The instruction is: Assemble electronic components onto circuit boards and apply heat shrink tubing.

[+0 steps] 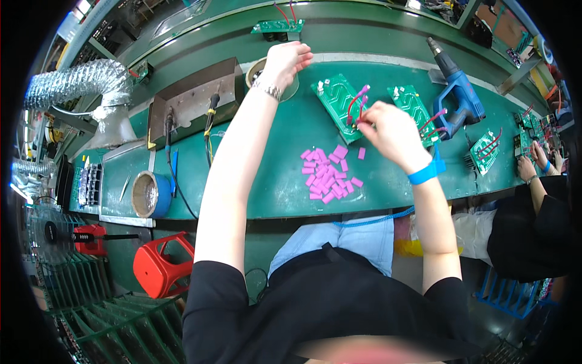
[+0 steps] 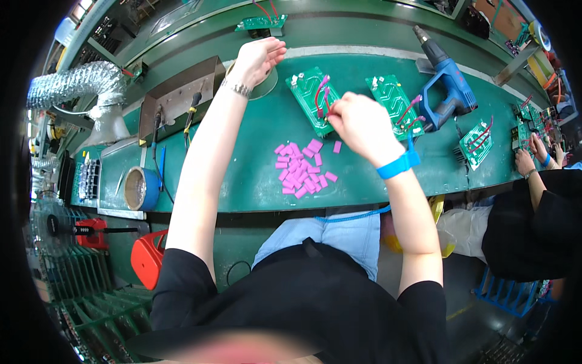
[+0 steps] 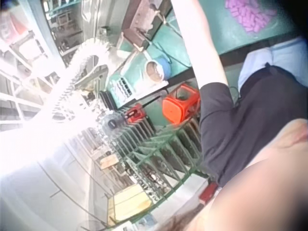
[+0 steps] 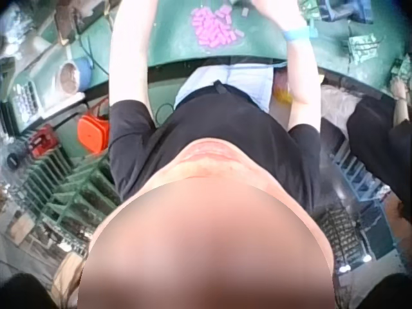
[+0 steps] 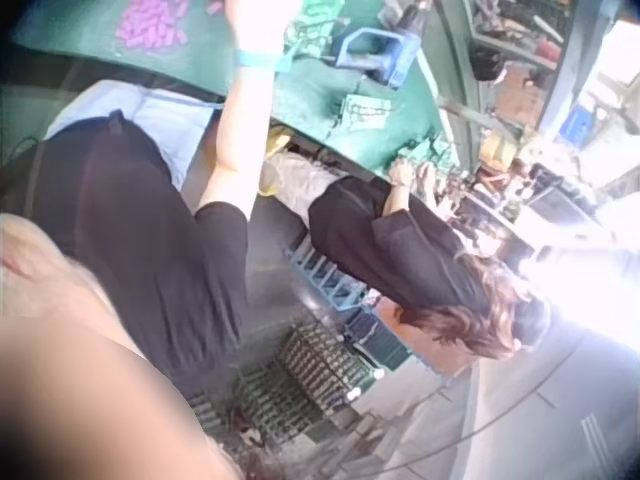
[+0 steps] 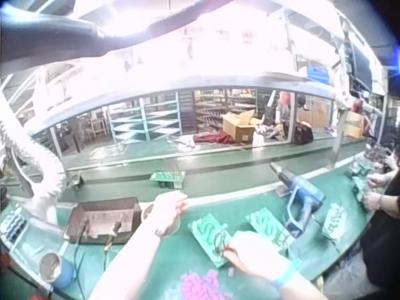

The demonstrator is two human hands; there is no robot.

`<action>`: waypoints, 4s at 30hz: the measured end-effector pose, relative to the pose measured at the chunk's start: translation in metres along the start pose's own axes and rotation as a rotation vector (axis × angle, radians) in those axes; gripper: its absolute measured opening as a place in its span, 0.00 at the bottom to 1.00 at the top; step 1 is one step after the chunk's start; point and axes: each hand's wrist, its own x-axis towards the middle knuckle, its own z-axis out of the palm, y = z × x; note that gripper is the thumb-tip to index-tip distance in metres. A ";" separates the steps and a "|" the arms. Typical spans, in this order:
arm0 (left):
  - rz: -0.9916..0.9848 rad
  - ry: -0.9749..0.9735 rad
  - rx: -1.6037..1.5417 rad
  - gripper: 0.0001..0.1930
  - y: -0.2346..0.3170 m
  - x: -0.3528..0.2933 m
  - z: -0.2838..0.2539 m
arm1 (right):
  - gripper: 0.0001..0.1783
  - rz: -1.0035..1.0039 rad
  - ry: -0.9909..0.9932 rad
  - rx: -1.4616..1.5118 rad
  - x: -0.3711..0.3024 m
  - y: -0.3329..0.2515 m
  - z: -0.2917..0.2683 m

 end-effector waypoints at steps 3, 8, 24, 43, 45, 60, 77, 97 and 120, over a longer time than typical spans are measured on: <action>-0.199 0.167 -0.227 0.10 0.003 0.065 0.003 | 0.08 0.065 -0.019 0.070 -0.006 -0.001 0.000; -0.157 0.359 -0.342 0.12 -0.043 0.173 0.007 | 0.05 0.107 0.013 0.104 -0.018 -0.002 -0.009; -0.220 0.346 -0.282 0.05 -0.086 0.248 -0.007 | 0.08 0.072 0.327 0.102 -0.025 0.003 0.025; -0.021 -0.395 0.979 0.12 -0.010 0.028 0.054 | 0.05 -0.138 0.161 -0.026 -0.022 0.010 0.006; 0.179 -0.275 1.199 0.13 -0.015 0.024 0.038 | 0.05 -0.041 0.190 0.087 -0.021 0.010 0.013; 0.342 -0.079 0.574 0.14 -0.024 -0.144 0.000 | 0.09 0.029 0.184 0.201 -0.024 0.003 0.015; 0.703 -0.312 0.396 0.13 -0.009 -0.206 0.053 | 0.10 0.413 0.535 0.611 -0.103 0.006 -0.028; 0.450 -0.513 0.501 0.11 -0.036 -0.129 0.187 | 0.08 0.049 0.579 -0.216 -0.084 0.052 -0.071; 0.358 -0.619 0.509 0.12 -0.023 -0.195 0.110 | 0.10 0.217 0.088 -0.081 -0.084 0.092 -0.063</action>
